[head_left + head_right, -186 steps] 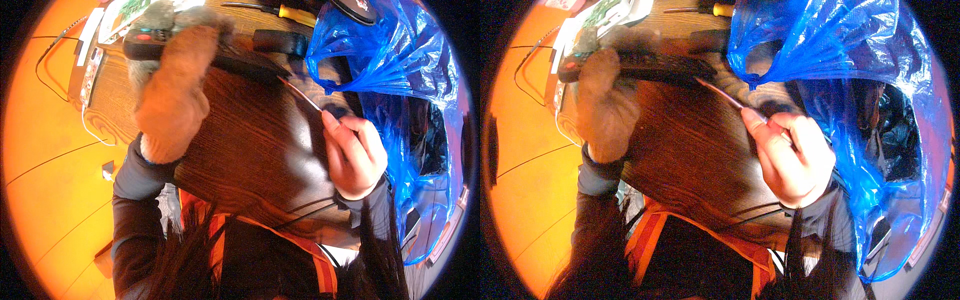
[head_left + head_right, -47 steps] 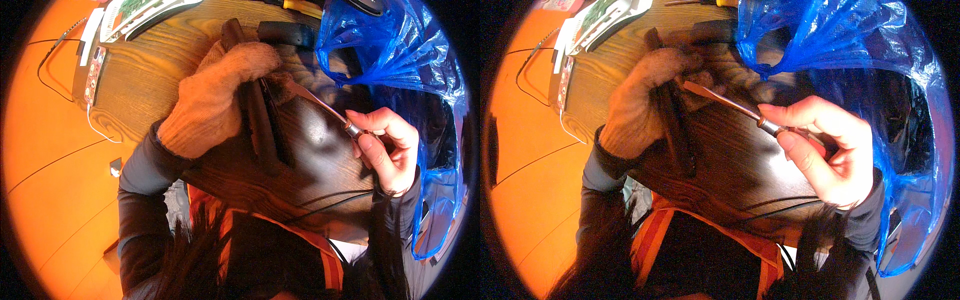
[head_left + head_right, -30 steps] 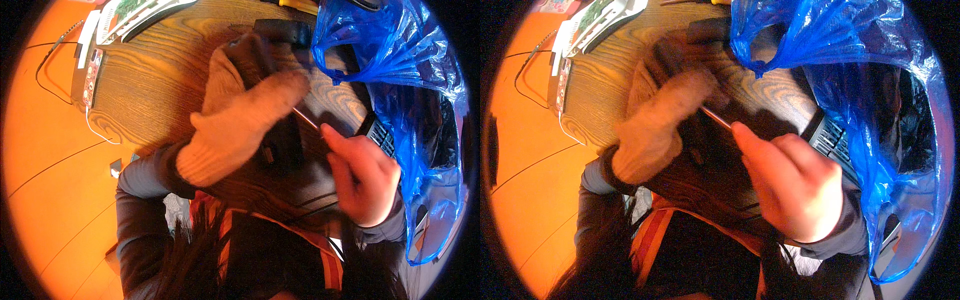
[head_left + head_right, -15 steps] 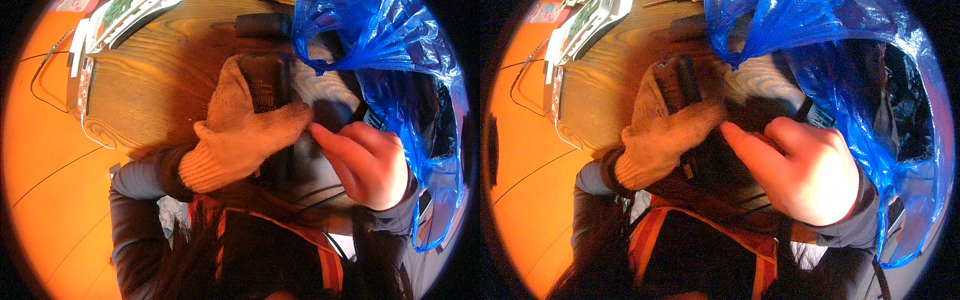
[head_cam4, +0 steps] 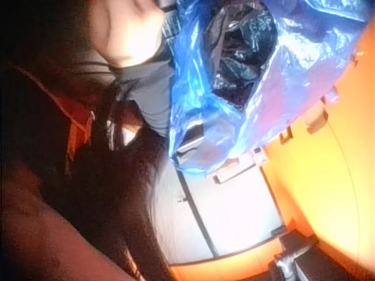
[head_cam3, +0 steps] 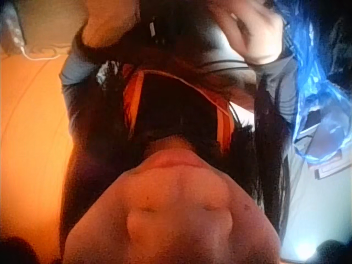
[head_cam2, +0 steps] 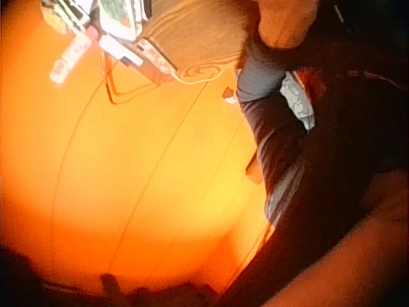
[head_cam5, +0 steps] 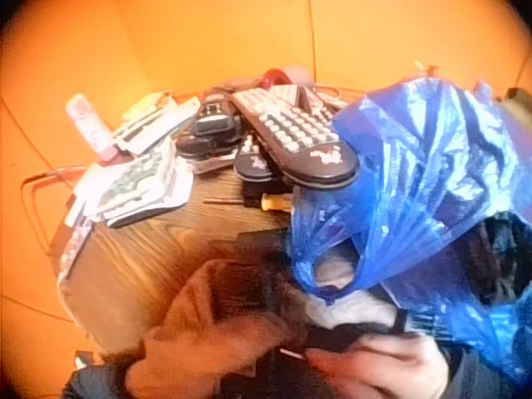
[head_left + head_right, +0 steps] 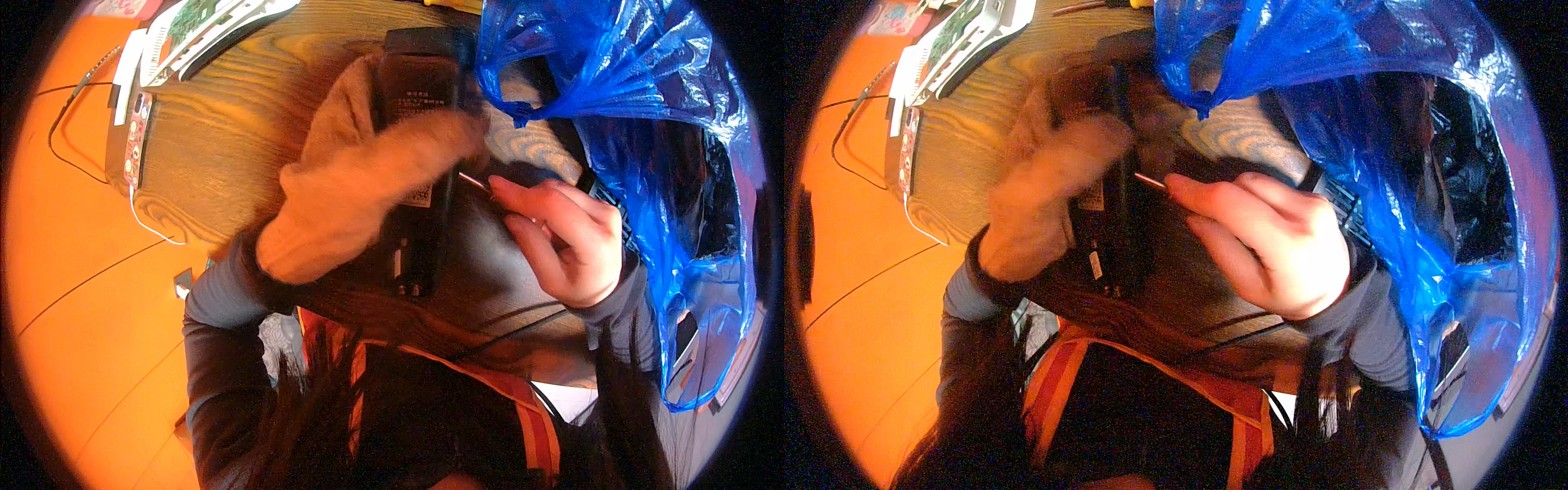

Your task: The person uses a screwdriver to pry open a remote control, removes the battery cover, and separates the casing to expose the internal circuit board. The person then places the disassembled parts on the table.

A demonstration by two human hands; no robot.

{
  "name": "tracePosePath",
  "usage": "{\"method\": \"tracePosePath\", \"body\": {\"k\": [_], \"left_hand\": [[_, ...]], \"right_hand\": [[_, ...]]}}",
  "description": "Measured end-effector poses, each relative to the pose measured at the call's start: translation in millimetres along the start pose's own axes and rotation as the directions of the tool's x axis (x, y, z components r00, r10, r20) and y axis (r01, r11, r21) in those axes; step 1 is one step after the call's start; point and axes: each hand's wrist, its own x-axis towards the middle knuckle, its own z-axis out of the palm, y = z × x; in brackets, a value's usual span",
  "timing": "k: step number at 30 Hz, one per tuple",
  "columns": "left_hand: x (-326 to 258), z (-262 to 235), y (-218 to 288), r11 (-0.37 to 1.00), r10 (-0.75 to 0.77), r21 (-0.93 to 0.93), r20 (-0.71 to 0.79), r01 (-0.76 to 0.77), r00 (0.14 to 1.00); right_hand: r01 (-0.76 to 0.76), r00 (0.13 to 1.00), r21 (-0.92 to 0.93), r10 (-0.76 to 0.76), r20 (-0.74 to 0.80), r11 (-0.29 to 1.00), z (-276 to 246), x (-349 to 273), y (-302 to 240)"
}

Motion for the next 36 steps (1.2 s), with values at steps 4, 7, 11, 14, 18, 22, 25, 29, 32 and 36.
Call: {"method": "tracePosePath", "body": {"k": [4, 7, 11, 14, 18, 22, 25, 29, 32, 36], "left_hand": [[2.5, -3.3, 7.8, 0.894, -0.115, -0.420, 0.126, 0.158, 0.985], [4.2, -2.6, 4.4, 0.782, -0.142, -0.585, 0.167, 0.214, 0.976], [4.4, 2.5, -3.0, 0.707, -0.194, -0.678, 0.087, 0.201, 0.977], [6.1, 4.4, -3.3, 0.672, -0.243, -0.704, 0.086, 0.232, 0.966], [-0.6, 2.2, 2.6, 0.720, -0.090, -0.664, 0.199, 0.202, 0.976], [-6.4, -7.7, 6.4, 0.674, -0.026, -0.696, 0.314, 0.248, 0.949], [-4.7, -14.9, 6.1, 0.825, -0.110, -0.514, 0.257, 0.233, 0.960], [-3.7, -13.7, 2.8, 0.707, -0.082, -0.677, 0.207, 0.203, 0.975], [-8.6, -9.5, 2.5, 0.752, 0.007, -0.646, 0.203, 0.128, 0.979], [-13.5, -9.5, 7.3, 0.822, -0.034, -0.562, 0.112, 0.092, 0.993]], "right_hand": [[0.034, 0.999, 0.081, -0.037, 0.034, 0.996, -0.8, -3.6, 3.4], [0.051, 0.999, 0.030, -0.051, -0.013, 0.998, 4.7, -6.6, -0.3], [0.036, 0.999, -0.100, -0.036, 0.002, 0.994, 9.9, -10.5, -2.8], [-0.042, 0.999, 0.040, 0.042, 0.016, 0.998, 8.9, -11.2, -0.4], [-0.314, 0.946, 0.595, 0.294, 0.134, 0.740, 5.1, -11.1, 1.8], [-0.272, 0.949, 0.924, 0.233, 0.211, 0.269, 14.3, -9.3, 3.2], [-0.283, 0.912, 0.913, 0.375, 0.163, 0.292, 25.6, -8.1, 4.4], [-0.335, 0.880, 0.870, 0.450, 0.151, 0.363, 30.3, -10.7, 7.6], [-0.332, 0.907, 0.852, 0.384, 0.172, 0.404, 24.8, -15.6, 13.8], [-0.351, 0.923, 0.808, 0.317, 0.216, 0.472, 16.1, -18.3, 22.4]]}}
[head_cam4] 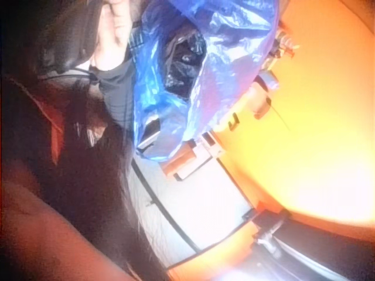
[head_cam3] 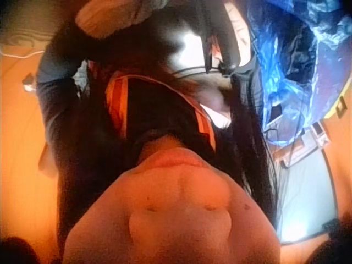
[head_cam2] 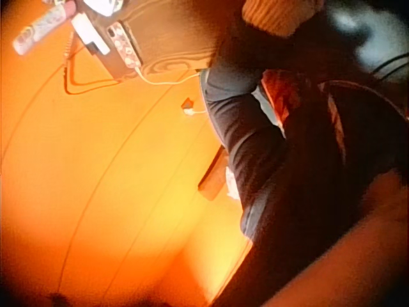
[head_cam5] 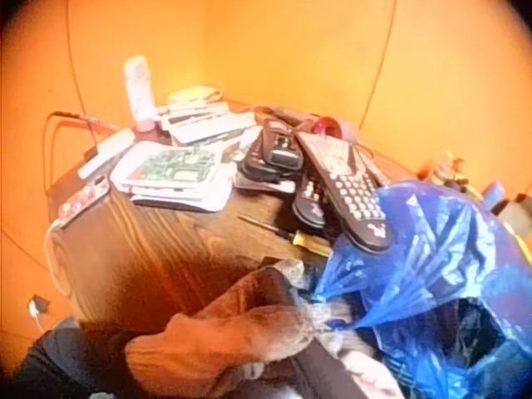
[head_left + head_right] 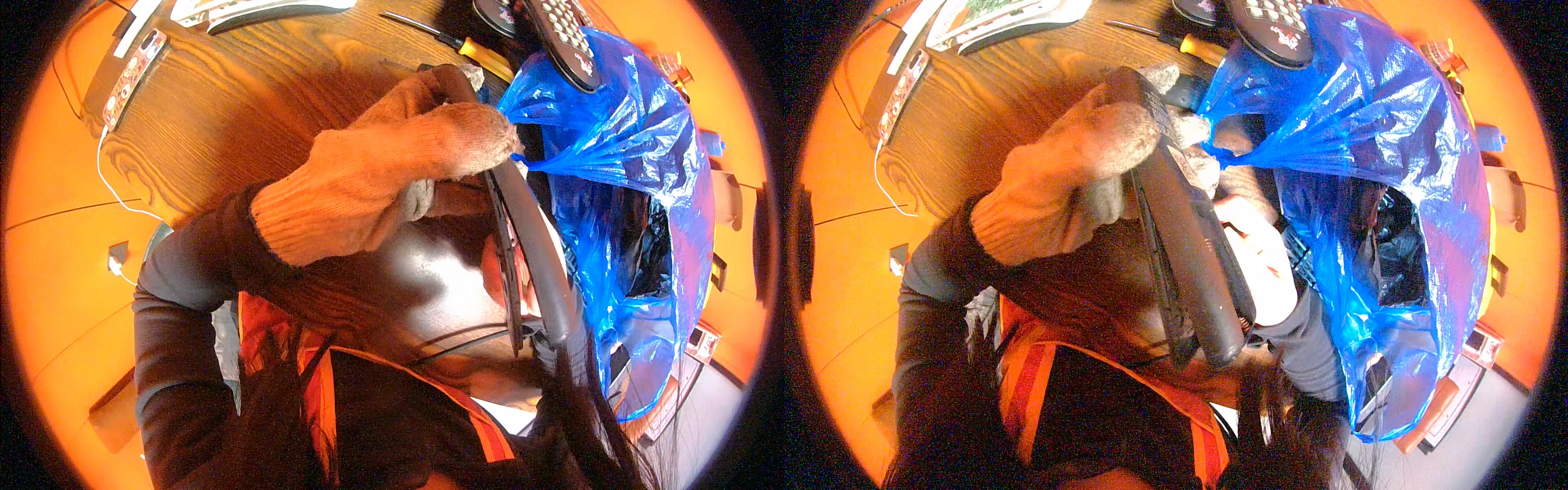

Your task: The person uses a screwdriver to pry open a remote control, removes the battery cover, and separates the casing to expose the internal circuit board. The person then places the disassembled parts on the table.

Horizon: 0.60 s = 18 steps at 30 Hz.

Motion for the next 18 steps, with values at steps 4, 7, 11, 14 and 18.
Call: {"method": "tracePosePath", "body": {"k": [4, 7, 11, 14, 18], "left_hand": [[10.7, -11.0, 24.6, 0.969, 0.240, -0.046, -0.023, -0.241, 0.971], [14.3, -21.7, 43.1, 0.903, 0.379, -0.179, -0.096, -0.391, 0.920], [10.1, -25.2, 33.6, 0.961, 0.278, 0.032, -0.119, -0.276, 0.953], [11.4, -28.0, 21.6, 0.944, 0.309, 0.195, -0.233, -0.267, 0.922], [8.9, -37.3, 17.9, 0.892, 0.207, 0.440, -0.199, -0.101, 0.958]], "right_hand": [[0.038, 0.999, -0.007, -0.037, 0.026, 0.999, 4.3, 1.8, -2.2], [0.104, 0.985, -0.072, -0.113, -0.129, 0.992, 18.3, 2.2, -2.4], [0.204, 0.892, -0.248, -0.284, -0.352, 0.947, 28.5, 1.0, -5.8], [0.354, 0.872, -0.421, -0.458, -0.175, 0.835, 28.3, -3.4, -11.0], [0.138, 0.965, -0.462, -0.225, -0.139, 0.876, 32.9, -10.6, -11.9]]}}
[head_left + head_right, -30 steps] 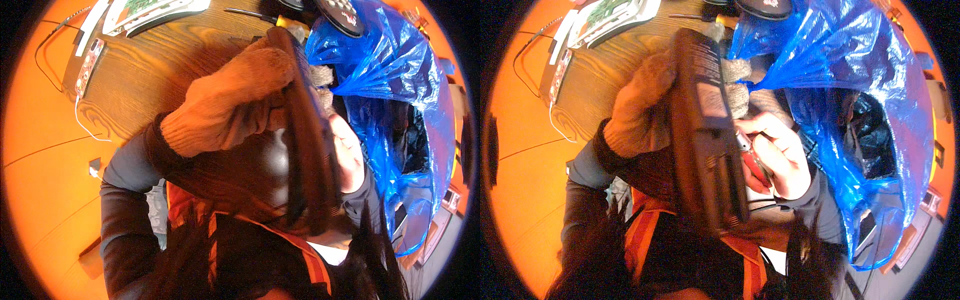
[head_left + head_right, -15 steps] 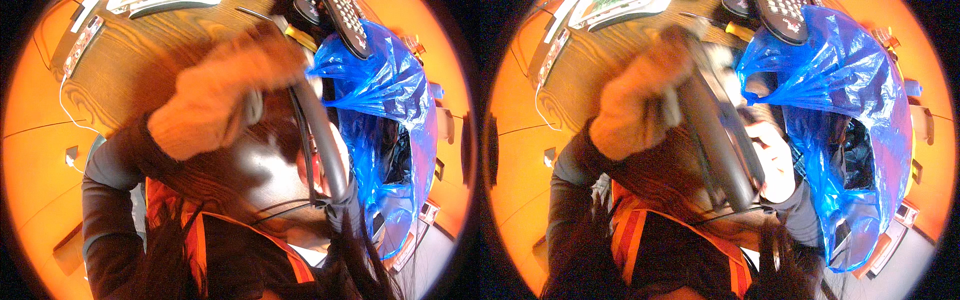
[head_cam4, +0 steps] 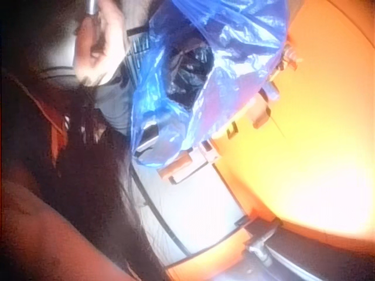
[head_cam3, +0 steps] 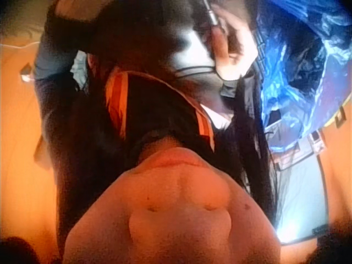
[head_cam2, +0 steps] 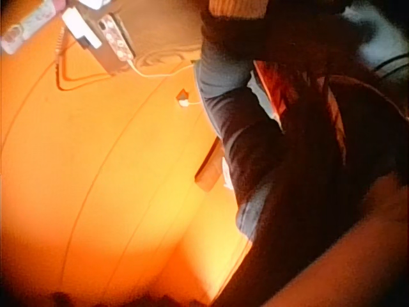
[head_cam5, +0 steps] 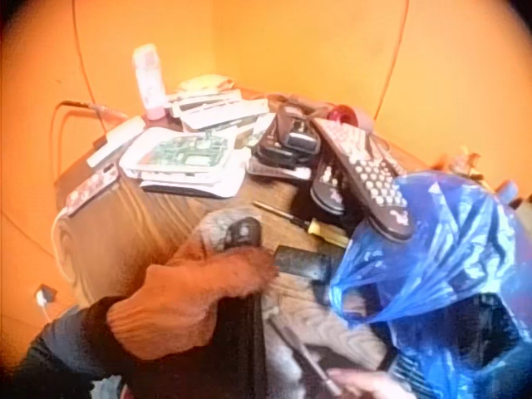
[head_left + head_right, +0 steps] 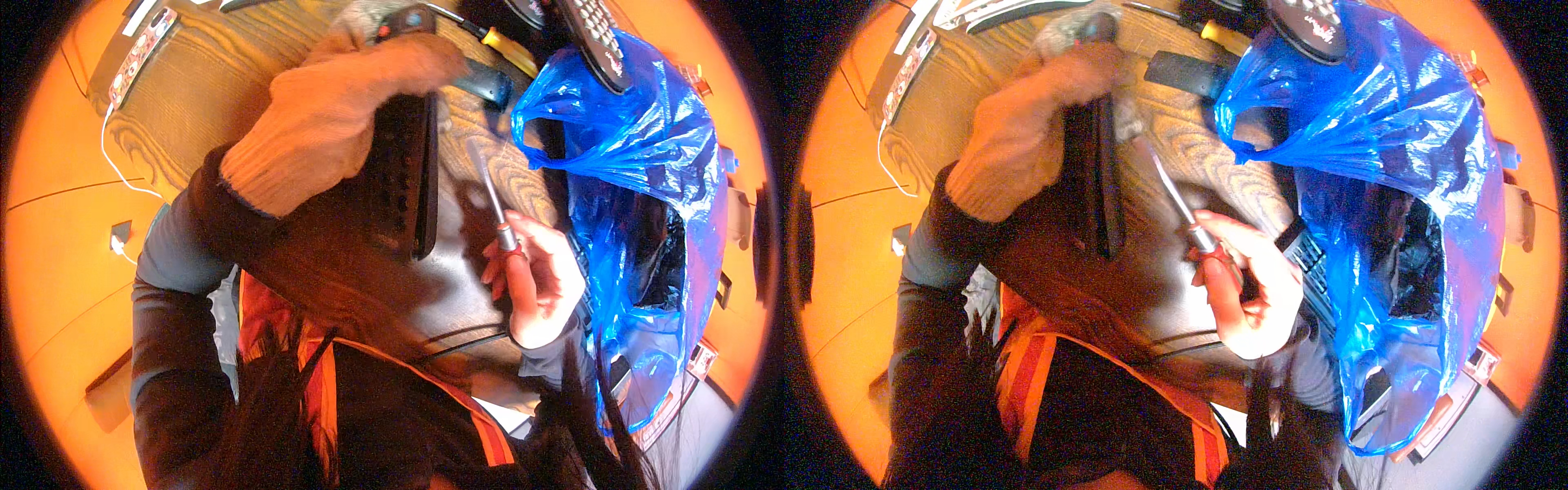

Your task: The person uses a screwdriver to pry open a remote control, removes the battery cover, and separates the casing to expose the internal circuit board. The person then places the disassembled parts on the table.

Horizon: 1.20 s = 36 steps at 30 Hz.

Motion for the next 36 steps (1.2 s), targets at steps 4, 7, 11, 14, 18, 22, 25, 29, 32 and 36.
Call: {"method": "tracePosePath", "body": {"k": [4, 7, 11, 14, 18, 22, 25, 29, 32, 36], "left_hand": [[2.5, -1.5, -6.9, 0.989, 0.027, 0.145, 0.056, -0.034, 0.998], [-0.7, 0.4, -7.2, 0.931, 0.090, 0.345, 0.108, -0.122, 0.990], [-1.6, 8.6, -4.0, 0.962, 0.100, 0.244, 0.093, -0.120, 0.991], [-5.3, 15.8, -3.6, 1.000, -0.016, 0.018, 0.125, 0.013, 0.992], [-6.3, 27.4, -14.6, 0.997, 0.052, 0.057, -0.047, -0.049, 0.998], [-5.4, 30.1, -18.1, 0.996, -0.042, -0.072, 0.073, 0.047, 0.996], [-8.6, 28.4, -17.1, 0.997, -0.067, -0.027, 0.030, 0.068, 0.997], [-12.9, 22.8, -22.4, 0.996, -0.038, 0.082, 0.037, 0.034, 0.999], [-18.3, 23.9, -31.9, 0.916, 0.061, 0.388, 0.119, -0.103, 0.991], [-25.2, 38.1, -35.6, 0.038, 0.403, 0.834, 0.491, -0.551, 0.772]], "right_hand": [[-0.098, 0.993, -0.050, 0.101, 0.065, 0.994, 0.7, -1.2, -2.3], [-0.110, 0.988, -0.097, 0.119, 0.094, 0.989, -1.5, 0.9, -3.2], [-0.032, 0.994, -0.184, 0.050, 0.097, 0.982, -2.9, 2.9, -4.7], [0.087, 0.993, -0.330, -0.057, 0.101, 0.940, -1.9, 3.7, -7.0], [0.112, 0.993, -0.442, -0.090, 0.070, 0.890, -2.7, 6.7, -9.0], [0.227, 0.973, -0.584, -0.204, 0.107, 0.779, -7.3, 9.9, -8.8], [0.207, 0.978, -0.613, -0.179, 0.108, 0.763, -8.3, 10.3, -8.1], [0.233, 0.971, -0.594, -0.217, 0.100, 0.770, -6.2, 12.8, -8.7], [-0.016, 0.995, -0.328, 0.048, 0.089, 0.945, -9.0, 11.0, -19.2], [0.110, 0.959, -0.302, -0.021, 0.282, 0.947, -9.8, 3.8, -29.4]]}}
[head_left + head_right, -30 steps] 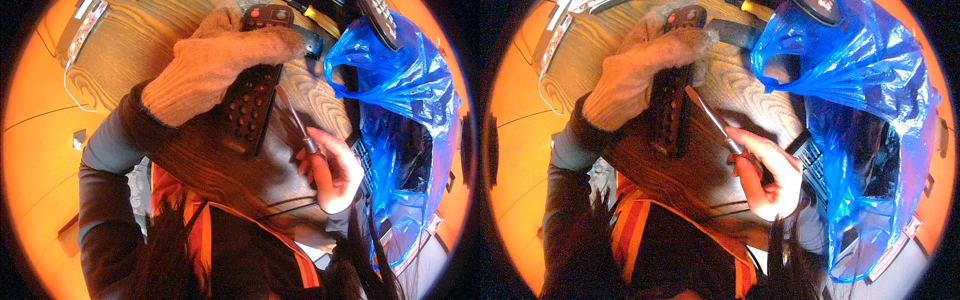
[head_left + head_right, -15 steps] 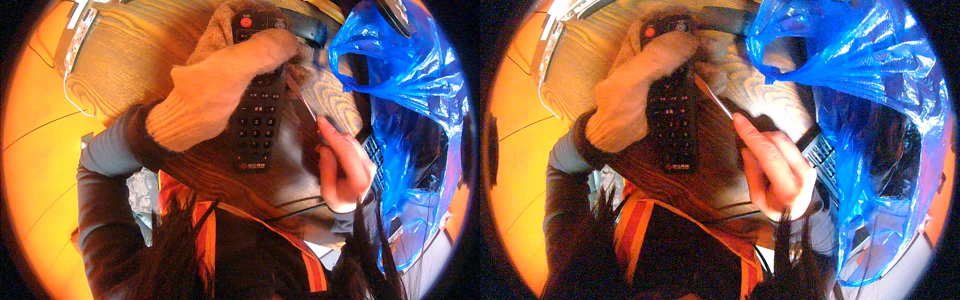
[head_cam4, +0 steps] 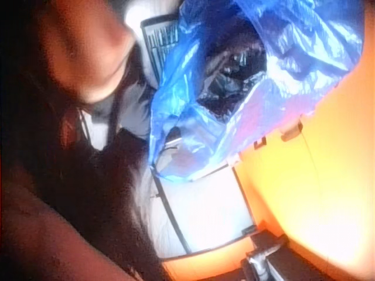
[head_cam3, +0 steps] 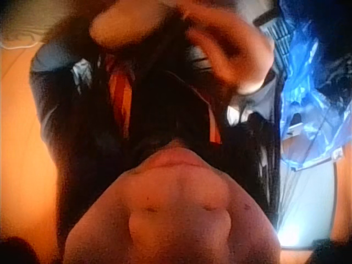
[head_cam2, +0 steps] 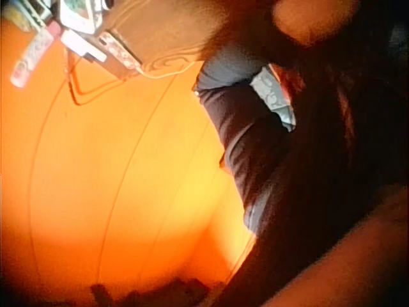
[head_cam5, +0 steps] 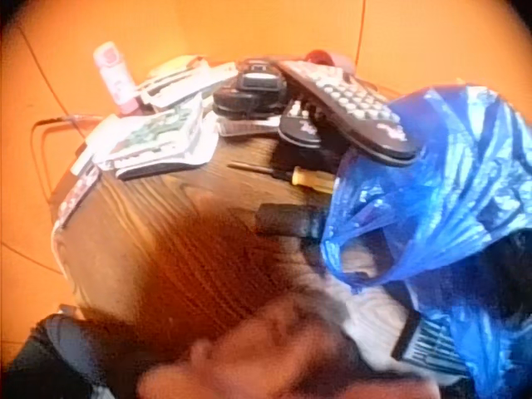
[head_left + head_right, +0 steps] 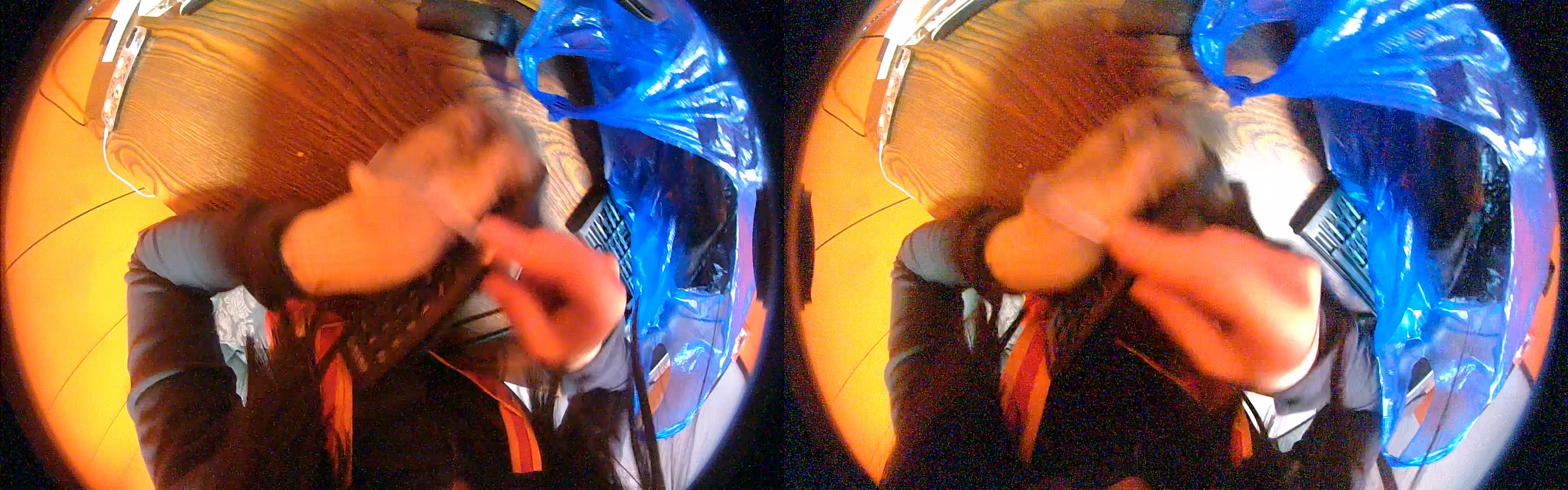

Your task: The person uses a screwdriver to pry open a remote control, removes the battery cover, and separates the casing to expose the internal circuit board. The person then places the disassembled parts on the table.

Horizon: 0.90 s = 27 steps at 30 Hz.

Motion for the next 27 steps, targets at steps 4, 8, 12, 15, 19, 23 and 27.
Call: {"method": "tracePosePath", "body": {"k": [4, 8, 12, 15, 19, 23, 27], "left_hand": [[11.8, -20.0, -4.8, 0.153, -0.409, -0.593, 0.690, 0.790, 0.597], [18.4, -20.5, -10.9, 0.238, -0.447, -0.732, 0.500, 0.638, 0.741], [17.1, -26.0, -19.7, -0.415, -0.415, -0.789, 0.607, 0.453, 0.678], [20.5, -29.2, -27.6, -0.501, -0.389, -0.783, 0.585, 0.370, 0.712], [23.6, -34.7, -40.9, -0.707, -0.295, -0.637, 0.662, 0.308, 0.689], [26.0, -31.6, -47.3, -0.659, -0.309, -0.704, 0.573, 0.264, 0.759], [27.6, -32.5, -42.9, -0.779, -0.203, -0.588, 0.563, 0.216, 0.801]], "right_hand": [[0.016, 0.947, 0.236, 0.061, -0.316, 0.972, 13.7, -2.2, 12.7], [0.011, 0.896, 0.190, 0.075, -0.438, 0.982, 24.6, -3.6, 34.0], [-0.016, 0.912, 0.206, 0.099, -0.398, 0.978, 24.1, -6.9, 39.2], [0.013, 0.932, 0.178, 0.053, -0.359, 0.984, 22.1, -5.3, 35.8], [-0.090, 0.958, 0.110, 0.116, -0.263, 0.990, 20.0, -2.6, 30.6], [-0.092, 0.968, 0.132, 0.120, -0.220, 0.987, 17.9, -1.9, 28.9], [-0.055, 0.978, 0.108, 0.075, -0.195, 0.993, 15.4, 0.1, 29.1]]}}
